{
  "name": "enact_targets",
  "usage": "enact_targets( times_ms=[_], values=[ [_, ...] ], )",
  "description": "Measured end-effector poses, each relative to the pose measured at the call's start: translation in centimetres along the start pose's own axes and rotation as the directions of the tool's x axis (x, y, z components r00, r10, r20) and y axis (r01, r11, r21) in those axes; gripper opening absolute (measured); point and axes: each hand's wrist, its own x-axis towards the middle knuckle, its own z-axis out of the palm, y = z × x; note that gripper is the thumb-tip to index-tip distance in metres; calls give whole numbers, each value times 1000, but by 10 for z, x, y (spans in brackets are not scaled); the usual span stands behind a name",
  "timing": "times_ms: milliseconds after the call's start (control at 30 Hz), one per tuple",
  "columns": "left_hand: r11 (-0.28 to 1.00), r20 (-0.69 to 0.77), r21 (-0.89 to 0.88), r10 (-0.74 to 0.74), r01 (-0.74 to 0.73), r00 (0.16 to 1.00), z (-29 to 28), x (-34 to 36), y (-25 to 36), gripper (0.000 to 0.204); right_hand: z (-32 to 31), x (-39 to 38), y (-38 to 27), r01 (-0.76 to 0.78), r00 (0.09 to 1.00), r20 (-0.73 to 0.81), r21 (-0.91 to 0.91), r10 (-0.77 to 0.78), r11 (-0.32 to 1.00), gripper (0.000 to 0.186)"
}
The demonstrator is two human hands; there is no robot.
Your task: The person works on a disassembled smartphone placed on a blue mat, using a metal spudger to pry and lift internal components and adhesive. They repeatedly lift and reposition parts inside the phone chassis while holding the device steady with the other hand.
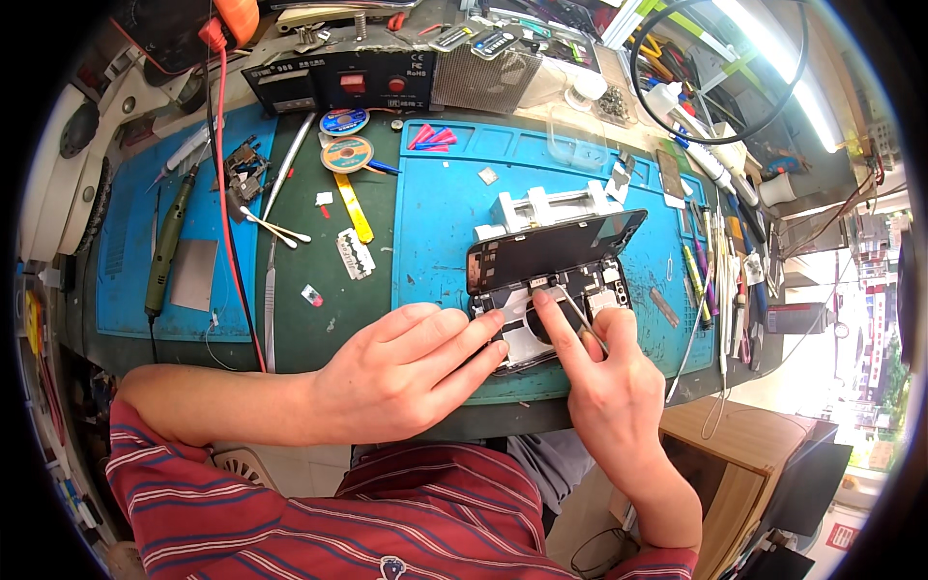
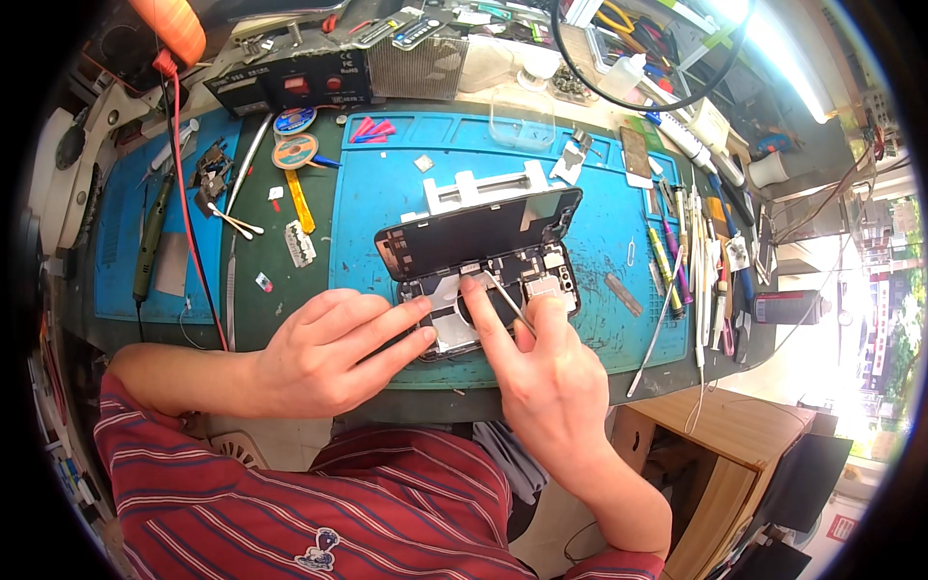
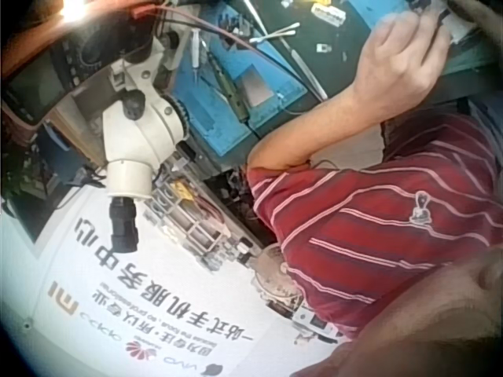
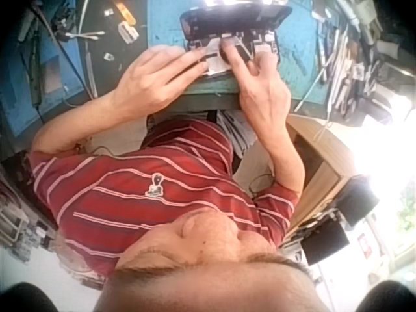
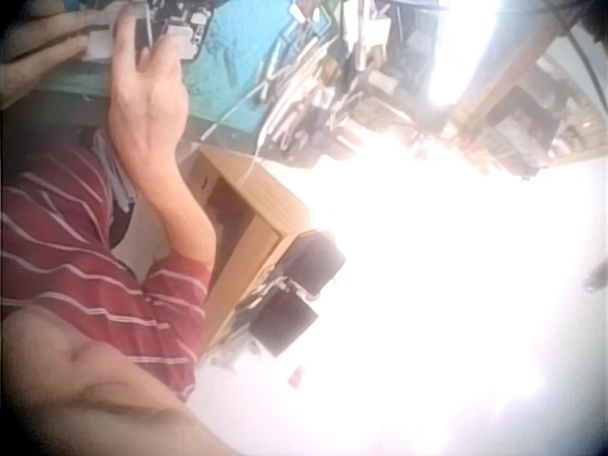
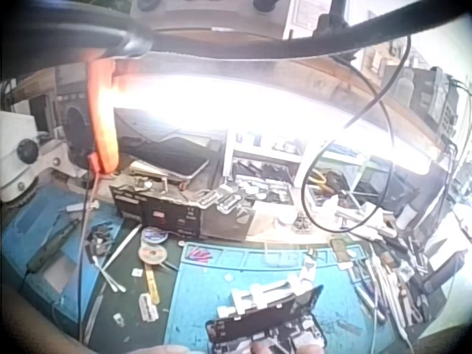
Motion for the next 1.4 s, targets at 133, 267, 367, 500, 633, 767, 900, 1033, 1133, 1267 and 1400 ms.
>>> enact_targets(
  times_ms=[133,267,367,500,633,767,900,1033,1133,1267,1400],
  values=[
    [1000,-3,-8,-2,2,1000,0,0,0,46,-3,-1,-1,-12,1000,5,22,12,1000,68],
    [1000,-5,-6,-3,3,1000,-1,0,0,47,-2,-1,5,39,997,-66,191,-27,981,59],
    [1000,-11,-5,4,-4,1000,0,1,-1,47,4,1,7,131,977,-182,117,-109,984,46],
    [1000,-17,-2,1,-1,1000,2,0,-1,47,-5,7,2,124,988,-103,100,-114,987,45],
    [1000,-22,-2,3,-3,1000,1,0,-1,46,-7,10,4,124,990,-74,119,-116,985,41],
    [1000,-22,-6,6,-7,1000,2,1,-1,46,1,10,7,116,990,-105,194,-97,974,37],
    [1000,-16,-6,0,-1,1000,2,1,0,46,2,10,4,33,996,-88,362,-1,932,37],
    [1000,-13,-10,0,0,1000,1,0,0,47,-4,10,7,104,994,-53,178,-96,979,38],
    [1000,-17,-15,-2,2,1000,2,0,0,48,-7,12,3,83,997,-17,246,-81,966,42],
    [1000,-13,-7,3,-3,1000,2,-1,-1,48,-8,14,5,159,986,15,224,-167,961,52],
    [1000,-13,-13,0,-1,1000,2,-1,-1,47,-4,12,3,206,978,19,116,-209,972,55]
  ],
)
